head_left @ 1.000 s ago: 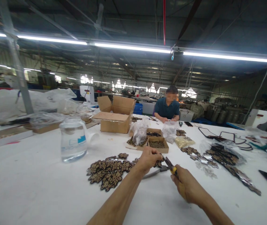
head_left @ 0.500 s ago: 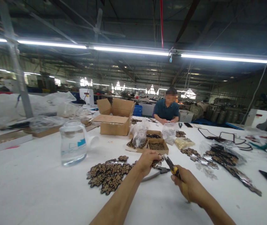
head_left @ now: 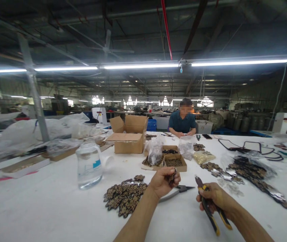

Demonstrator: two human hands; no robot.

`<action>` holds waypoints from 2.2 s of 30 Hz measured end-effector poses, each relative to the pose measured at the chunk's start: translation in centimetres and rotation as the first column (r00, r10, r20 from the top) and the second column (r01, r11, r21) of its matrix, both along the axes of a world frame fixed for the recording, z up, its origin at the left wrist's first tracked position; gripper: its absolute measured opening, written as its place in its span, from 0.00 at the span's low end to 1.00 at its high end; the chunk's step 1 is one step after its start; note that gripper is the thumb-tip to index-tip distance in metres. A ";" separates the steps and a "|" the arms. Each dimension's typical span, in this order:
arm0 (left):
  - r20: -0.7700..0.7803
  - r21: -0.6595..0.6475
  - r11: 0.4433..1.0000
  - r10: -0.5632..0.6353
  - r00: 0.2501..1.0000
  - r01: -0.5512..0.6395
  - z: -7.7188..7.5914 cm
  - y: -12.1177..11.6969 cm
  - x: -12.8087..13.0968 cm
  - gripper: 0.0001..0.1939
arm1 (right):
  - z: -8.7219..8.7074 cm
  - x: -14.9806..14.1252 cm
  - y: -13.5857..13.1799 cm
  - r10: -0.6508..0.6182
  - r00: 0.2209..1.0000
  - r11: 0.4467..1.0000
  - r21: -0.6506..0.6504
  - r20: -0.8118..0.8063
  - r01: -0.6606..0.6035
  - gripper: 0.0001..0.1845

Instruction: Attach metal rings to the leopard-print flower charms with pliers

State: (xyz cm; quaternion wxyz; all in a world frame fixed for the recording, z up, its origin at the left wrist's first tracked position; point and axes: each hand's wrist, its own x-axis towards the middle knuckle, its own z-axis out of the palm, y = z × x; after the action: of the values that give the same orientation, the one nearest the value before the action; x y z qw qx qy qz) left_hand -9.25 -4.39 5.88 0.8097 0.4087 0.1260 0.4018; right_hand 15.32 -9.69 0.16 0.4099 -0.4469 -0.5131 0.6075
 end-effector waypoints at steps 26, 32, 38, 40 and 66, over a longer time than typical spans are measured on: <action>-0.695 0.554 0.732 0.669 0.265 -0.396 1.7 1.4 -13.6 0.11 | -6.3 3.6 2.6 -0.345 0.512 0.904 0.426 0.787 -0.044 0.20; -0.761 0.597 0.721 0.648 0.035 -0.352 0.8 1.4 -17.2 0.08 | -6.8 4.2 2.9 -0.315 0.524 0.905 0.417 0.792 -0.086 0.22; -0.823 0.539 0.799 0.567 0.032 -0.267 -0.2 1.4 -18.7 0.06 | -7.3 4.6 2.9 -0.298 0.544 0.901 0.420 0.784 -0.112 0.23; -0.817 0.553 0.799 0.576 0.035 -0.237 -0.3 1.4 -19.1 0.06 | -7.3 4.6 2.8 -0.300 0.553 0.901 0.421 0.777 -0.102 0.24; -0.588 0.809 0.578 0.794 0.155 0.108 -3.2 -4.4 -21.5 0.23 | -7.0 6.4 1.3 -0.230 0.531 0.941 0.325 0.816 -0.092 0.31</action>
State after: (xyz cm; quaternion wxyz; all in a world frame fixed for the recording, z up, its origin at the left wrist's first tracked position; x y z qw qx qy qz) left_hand -30.72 -8.79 2.72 0.1989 0.7825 0.5195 0.2798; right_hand 21.70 -8.38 -6.82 0.2031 -0.6292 -0.7220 0.2039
